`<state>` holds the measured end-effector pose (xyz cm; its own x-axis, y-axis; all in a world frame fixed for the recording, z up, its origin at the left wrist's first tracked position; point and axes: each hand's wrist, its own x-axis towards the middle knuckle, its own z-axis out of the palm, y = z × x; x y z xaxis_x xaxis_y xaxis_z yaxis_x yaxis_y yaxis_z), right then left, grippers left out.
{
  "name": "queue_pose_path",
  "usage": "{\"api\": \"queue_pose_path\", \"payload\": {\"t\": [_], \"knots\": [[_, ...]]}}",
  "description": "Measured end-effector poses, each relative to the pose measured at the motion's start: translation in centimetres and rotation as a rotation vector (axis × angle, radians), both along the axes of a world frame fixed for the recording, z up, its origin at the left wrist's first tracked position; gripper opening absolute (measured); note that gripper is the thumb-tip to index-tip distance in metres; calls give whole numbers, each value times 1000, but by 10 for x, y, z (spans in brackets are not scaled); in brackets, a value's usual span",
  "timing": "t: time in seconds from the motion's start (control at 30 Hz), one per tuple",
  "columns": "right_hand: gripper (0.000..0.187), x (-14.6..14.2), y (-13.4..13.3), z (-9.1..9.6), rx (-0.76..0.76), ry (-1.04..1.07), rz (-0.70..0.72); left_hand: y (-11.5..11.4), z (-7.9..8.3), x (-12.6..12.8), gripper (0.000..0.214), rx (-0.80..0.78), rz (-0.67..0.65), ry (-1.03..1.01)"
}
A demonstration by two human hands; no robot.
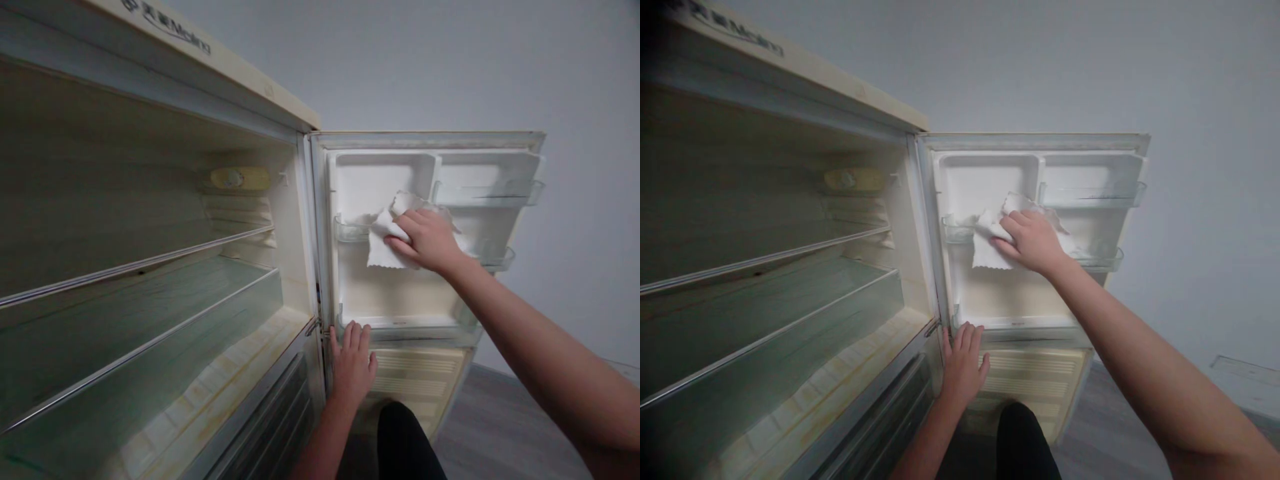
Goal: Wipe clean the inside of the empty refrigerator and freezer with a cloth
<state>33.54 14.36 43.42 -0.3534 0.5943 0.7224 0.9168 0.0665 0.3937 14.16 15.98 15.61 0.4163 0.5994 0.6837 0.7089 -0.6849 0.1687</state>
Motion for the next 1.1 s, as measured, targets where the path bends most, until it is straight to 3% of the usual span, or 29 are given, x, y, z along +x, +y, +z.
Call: {"api": "queue_pose_path", "payload": {"t": [0.17, 0.3, 0.47, 0.6, 0.9, 1.1], "knots": [[53, -23, 1, 0, -14, 52, -107, -1, -3, 8, 56, 42, 55, -4], [57, -59, 6, 17, -188, 85, -170, -3, -3, 10, 56, 62, 62, 9], [73, -93, 28, 43, -388, 96, -120, -2, -1, 7, 54, 50, 48, 5], [74, -99, 38, 47, -452, 111, -65, -1, -1, 7, 53, 48, 61, 5], [51, -78, 31, 5, -20, 33, 81, 2, -1, -1, 53, 42, 54, 33], [39, -28, 25, -20, 170, -15, 58, 0, 5, -2, 53, 9, 31, 21]]}}
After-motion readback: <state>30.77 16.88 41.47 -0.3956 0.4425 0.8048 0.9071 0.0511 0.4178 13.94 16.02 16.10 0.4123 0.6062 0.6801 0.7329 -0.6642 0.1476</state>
